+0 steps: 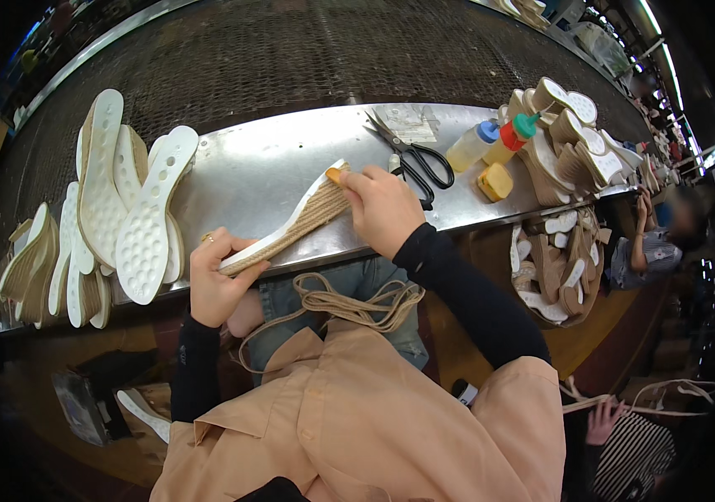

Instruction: The person repeatedly brushes the textured surface of shoe insoles with a small brush, then places each insole into a growing stack on the metal workbench. The person handles insoles one at a time, turning them as needed to reach different areas.

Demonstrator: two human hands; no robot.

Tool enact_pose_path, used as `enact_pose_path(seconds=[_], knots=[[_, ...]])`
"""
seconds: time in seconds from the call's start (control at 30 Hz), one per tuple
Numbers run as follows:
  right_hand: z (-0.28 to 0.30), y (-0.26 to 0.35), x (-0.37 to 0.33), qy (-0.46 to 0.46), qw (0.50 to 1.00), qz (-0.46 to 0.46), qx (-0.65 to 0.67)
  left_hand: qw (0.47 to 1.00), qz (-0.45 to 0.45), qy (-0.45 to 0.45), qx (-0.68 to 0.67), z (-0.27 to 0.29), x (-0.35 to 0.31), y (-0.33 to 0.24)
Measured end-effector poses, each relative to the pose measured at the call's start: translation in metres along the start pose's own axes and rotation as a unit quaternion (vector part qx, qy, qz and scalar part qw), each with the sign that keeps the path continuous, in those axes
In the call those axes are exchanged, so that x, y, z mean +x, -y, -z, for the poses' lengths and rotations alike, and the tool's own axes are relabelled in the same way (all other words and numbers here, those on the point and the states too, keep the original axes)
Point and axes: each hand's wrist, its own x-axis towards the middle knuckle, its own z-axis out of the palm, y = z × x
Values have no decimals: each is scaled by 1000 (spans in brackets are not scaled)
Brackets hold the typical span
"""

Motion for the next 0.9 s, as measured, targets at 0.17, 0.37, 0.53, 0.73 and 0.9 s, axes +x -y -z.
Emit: enact_pose_path(seconds=[0.17, 0.37, 0.53, 0.73, 0.9], knots=[[1, 12, -3, 85, 991, 14, -99, 1000, 5, 5, 7, 1, -1, 1], [3, 25, 2, 112, 976, 46, -182, 1000, 28, 4, -10, -1, -1, -1], [12, 15, 9, 102, 992, 10, -69, 999, 31, -3, -26, 0, -1, -4], [-5, 33, -8, 116, 977, 23, -180, 1000, 22, -1, -15, -1, -2, -3], [3, 31, -6, 86, 988, 28, -127, 1000, 20, 2, -21, 0, -2, -4]])
